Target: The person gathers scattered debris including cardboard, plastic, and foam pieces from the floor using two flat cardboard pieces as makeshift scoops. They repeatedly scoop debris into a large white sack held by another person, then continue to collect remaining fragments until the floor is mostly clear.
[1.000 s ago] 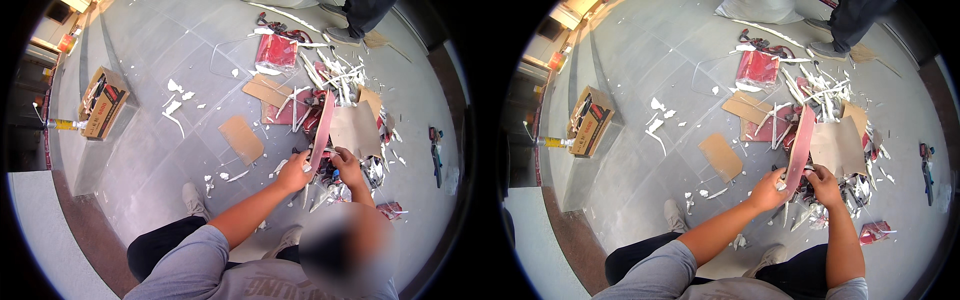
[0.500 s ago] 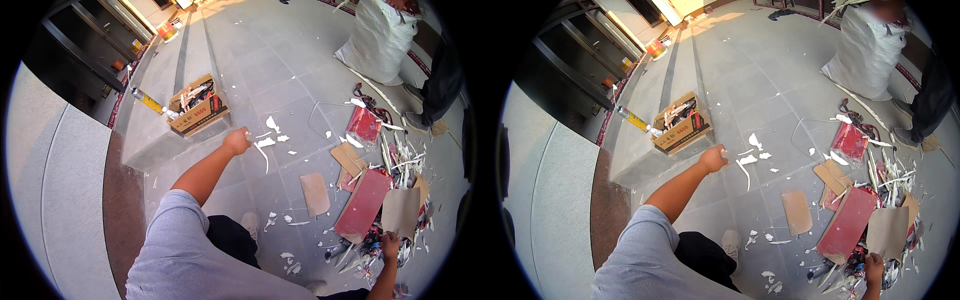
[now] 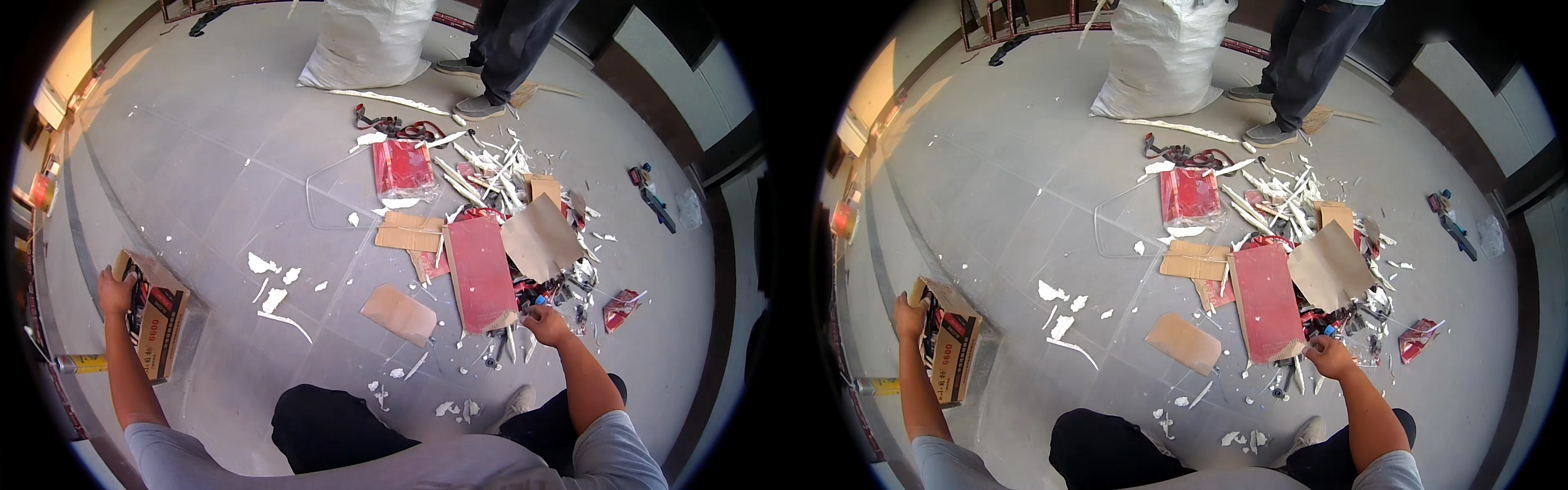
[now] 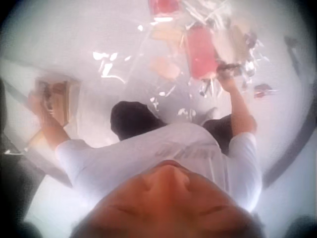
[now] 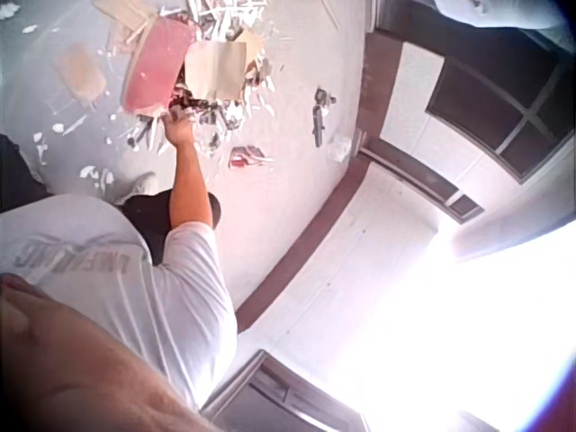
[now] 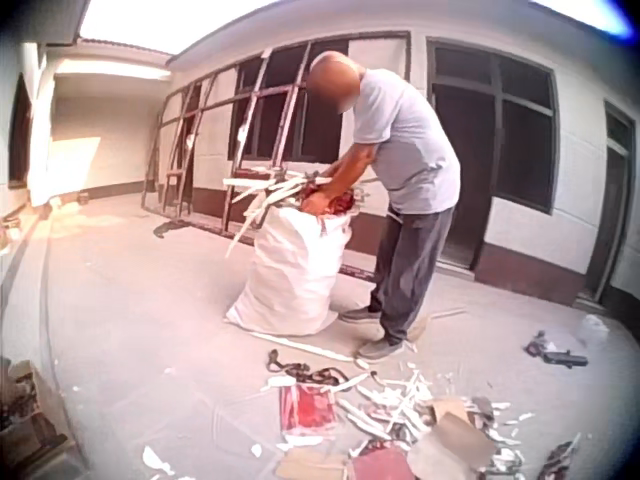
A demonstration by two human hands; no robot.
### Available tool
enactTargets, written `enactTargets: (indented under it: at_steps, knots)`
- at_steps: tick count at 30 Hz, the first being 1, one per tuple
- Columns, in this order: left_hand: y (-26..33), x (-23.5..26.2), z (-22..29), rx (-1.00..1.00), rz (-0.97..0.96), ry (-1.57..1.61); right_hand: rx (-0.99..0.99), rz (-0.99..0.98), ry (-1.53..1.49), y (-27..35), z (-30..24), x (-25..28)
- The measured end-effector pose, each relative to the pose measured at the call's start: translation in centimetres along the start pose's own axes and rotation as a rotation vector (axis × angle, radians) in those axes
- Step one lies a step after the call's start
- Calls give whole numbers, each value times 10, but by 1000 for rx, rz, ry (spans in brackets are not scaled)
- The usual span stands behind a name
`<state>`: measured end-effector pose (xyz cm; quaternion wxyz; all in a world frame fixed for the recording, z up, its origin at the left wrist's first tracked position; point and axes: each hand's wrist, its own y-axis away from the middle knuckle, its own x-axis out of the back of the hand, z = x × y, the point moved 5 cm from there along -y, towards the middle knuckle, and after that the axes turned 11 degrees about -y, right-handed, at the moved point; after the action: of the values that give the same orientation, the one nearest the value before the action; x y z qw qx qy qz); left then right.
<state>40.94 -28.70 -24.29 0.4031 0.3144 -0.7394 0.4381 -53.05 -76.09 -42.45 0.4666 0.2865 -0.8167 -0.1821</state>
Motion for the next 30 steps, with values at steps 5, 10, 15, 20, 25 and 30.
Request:
enactTargets:
  at_steps: [5, 10, 15, 20, 25, 30]
  knots:
    - [171, 47, 218, -348, -454, 830, -138, -109, 120, 46, 5, 0]
    - [269, 134, 309, -598, -813, 1153, -173, -103, 278, 55, -37, 61]
    - [309, 167, 358, -813, -698, 991, 159, -16, 61, -23, -143, 133]
    - [308, 166, 376, -653, -820, 859, 282, 184, 228, -175, -164, 158]
    - [340, 177, 321, -308, -864, 881, 355, 132, 140, -331, -133, 101]
    - [423, 256, 247, 273, -1159, 515, 559, 101, 167, -433, -117, 52]
